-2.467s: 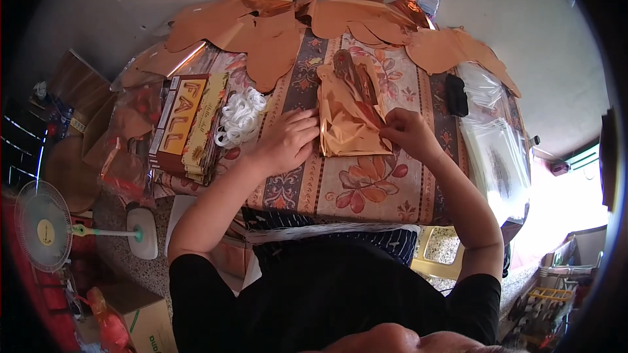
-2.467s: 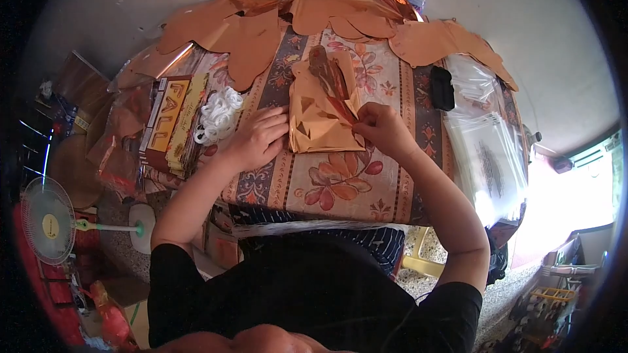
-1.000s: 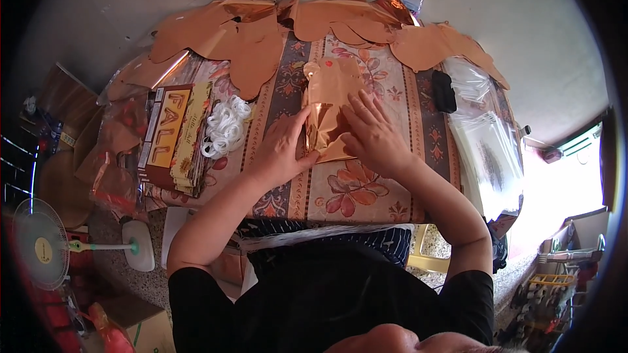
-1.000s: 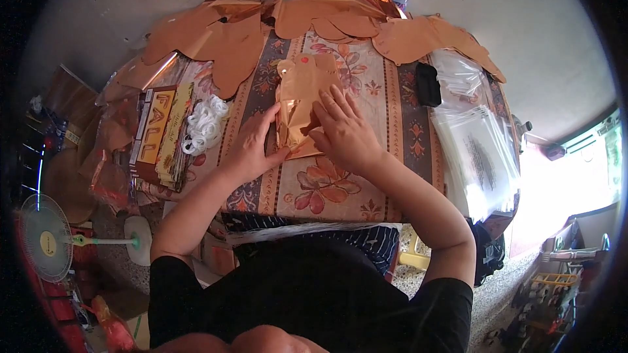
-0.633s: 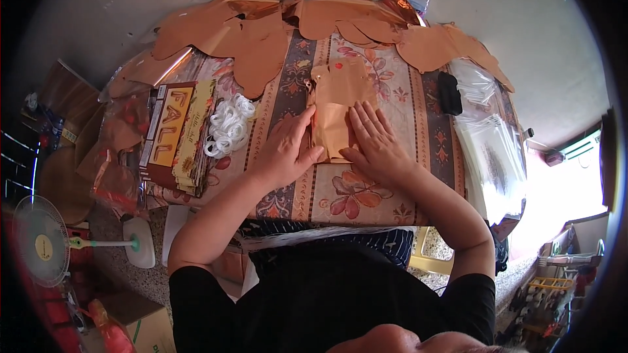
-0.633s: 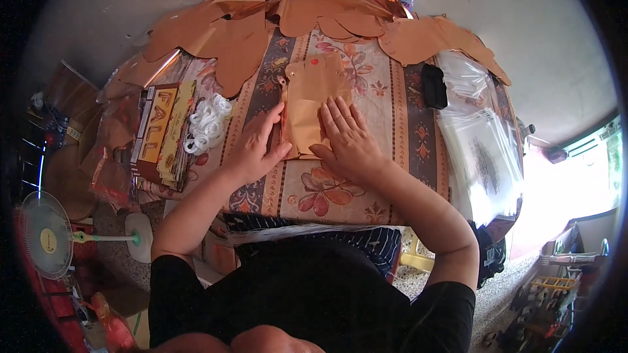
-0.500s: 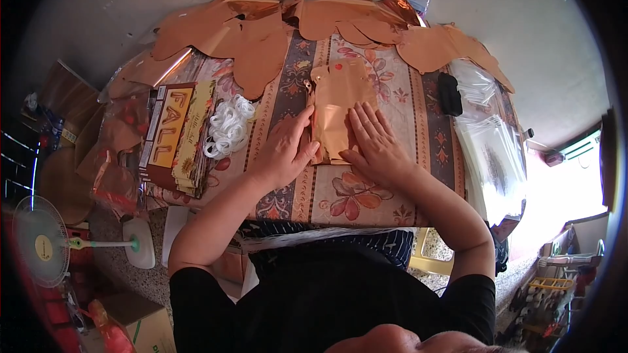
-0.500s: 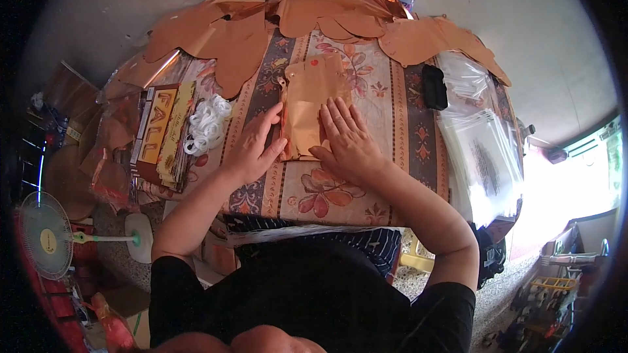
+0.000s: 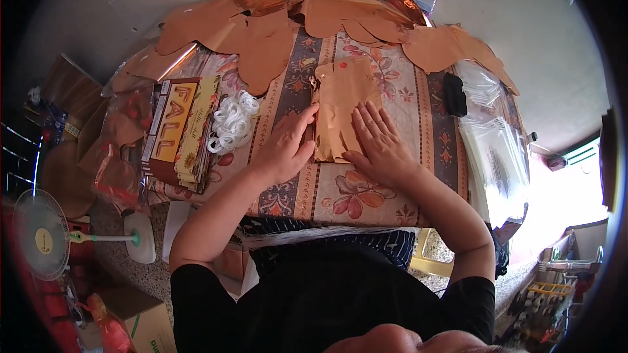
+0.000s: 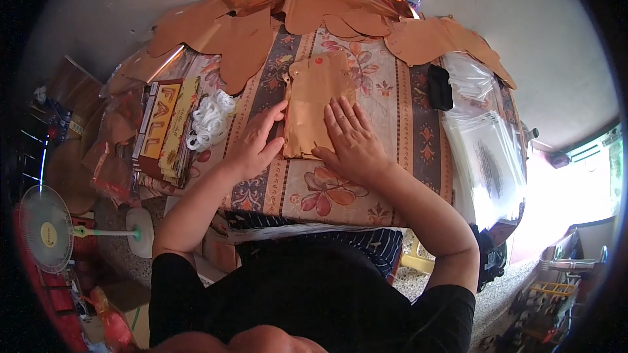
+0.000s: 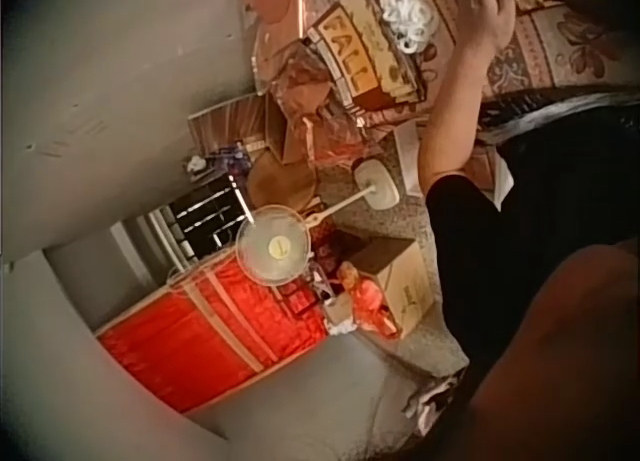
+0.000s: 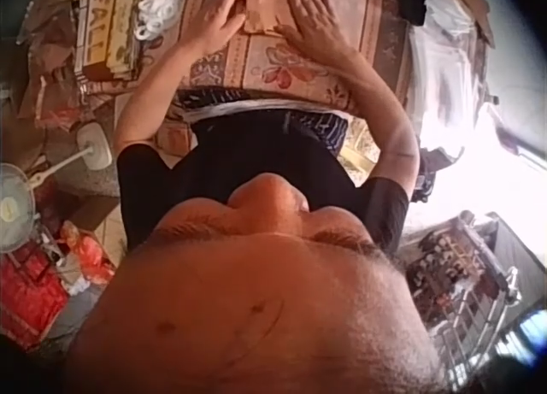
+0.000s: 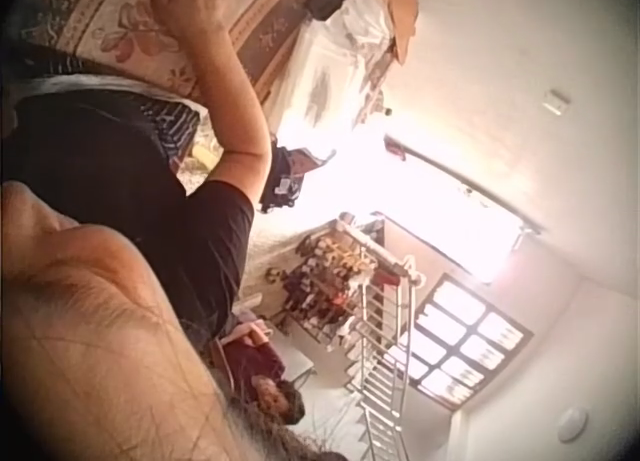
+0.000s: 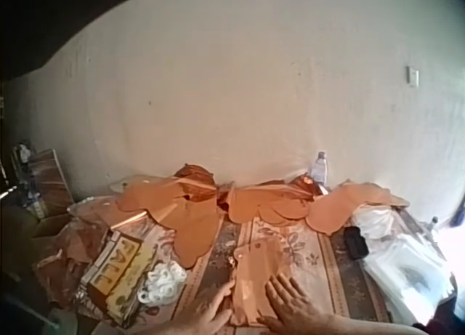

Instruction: Folding and packaging metallic decorative sheets on a table.

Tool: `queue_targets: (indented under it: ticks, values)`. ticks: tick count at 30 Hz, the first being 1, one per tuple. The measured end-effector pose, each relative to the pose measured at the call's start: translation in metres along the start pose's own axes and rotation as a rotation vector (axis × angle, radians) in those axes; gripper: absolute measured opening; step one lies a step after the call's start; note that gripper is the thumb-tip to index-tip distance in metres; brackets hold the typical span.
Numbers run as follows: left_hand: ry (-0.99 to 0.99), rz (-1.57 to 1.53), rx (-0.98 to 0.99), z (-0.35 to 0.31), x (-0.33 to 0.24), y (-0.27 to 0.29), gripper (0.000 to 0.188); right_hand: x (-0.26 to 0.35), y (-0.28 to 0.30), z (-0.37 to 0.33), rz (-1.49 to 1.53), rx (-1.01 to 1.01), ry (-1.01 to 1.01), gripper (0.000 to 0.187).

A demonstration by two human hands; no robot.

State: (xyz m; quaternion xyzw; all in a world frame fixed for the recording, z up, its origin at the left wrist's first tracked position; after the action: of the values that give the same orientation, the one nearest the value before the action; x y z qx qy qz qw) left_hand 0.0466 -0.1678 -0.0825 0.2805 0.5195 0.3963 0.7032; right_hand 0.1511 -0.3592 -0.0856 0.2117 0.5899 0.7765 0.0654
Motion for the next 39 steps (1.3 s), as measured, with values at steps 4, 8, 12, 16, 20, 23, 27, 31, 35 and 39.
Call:
queue_targets:
  ticks: [4,8,12,16,20,23,27,31,35,39]
  values:
    - [-0.027,-0.008,0.023,0.002,-0.001,0.004,0.065,0.001,0.002,0.002,-0.003,0.000,0.008,0.077]
    - [-0.033,-0.001,0.005,0.003,-0.001,0.006,0.067,0.001,0.000,0.001,0.005,0.011,0.000,0.075]
    - [0.008,-0.010,0.002,0.005,-0.001,0.003,0.073,0.002,0.002,0.000,0.000,0.020,-0.016,0.075]
    - [-0.050,-0.016,-0.174,0.007,-0.002,0.004,0.066,0.002,0.001,-0.001,-0.006,0.008,0.000,0.075]
    - [-0.067,0.074,-0.117,0.008,0.006,-0.001,0.046,0.001,-0.002,0.000,0.000,0.006,0.010,0.075]
    - [-0.149,0.089,-0.148,0.006,0.000,0.000,0.027,0.002,0.002,0.000,-0.008,0.031,-0.015,0.076]
    - [-0.136,0.018,-0.067,-0.001,0.000,0.004,0.018,0.001,-0.001,0.000,-0.005,0.023,-0.015,0.076]
    - [0.128,-0.306,0.125,-0.006,-0.005,0.007,0.021,0.000,0.000,0.000,-0.002,0.015,-0.008,0.076]
    - [0.288,-0.425,0.105,-0.005,-0.015,0.007,0.033,0.000,-0.001,0.000,-0.025,-0.019,0.010,0.080]
    - [0.308,-0.318,0.132,-0.004,-0.023,0.008,0.049,-0.001,-0.002,0.001,-0.020,-0.031,0.023,0.081]
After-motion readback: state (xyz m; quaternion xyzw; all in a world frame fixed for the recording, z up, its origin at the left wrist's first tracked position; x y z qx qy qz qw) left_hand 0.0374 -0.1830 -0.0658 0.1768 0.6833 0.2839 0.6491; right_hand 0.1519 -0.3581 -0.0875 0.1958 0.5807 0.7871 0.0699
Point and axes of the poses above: each hand's wrist, its own z-axis towards the middle knuckle, its own y-axis out of the back of the hand, x = y × z, the point moved 3 cm from there along z, towards the middle knuckle, and after that the axes turned 8 degrees about z, right-handed, at the moved point
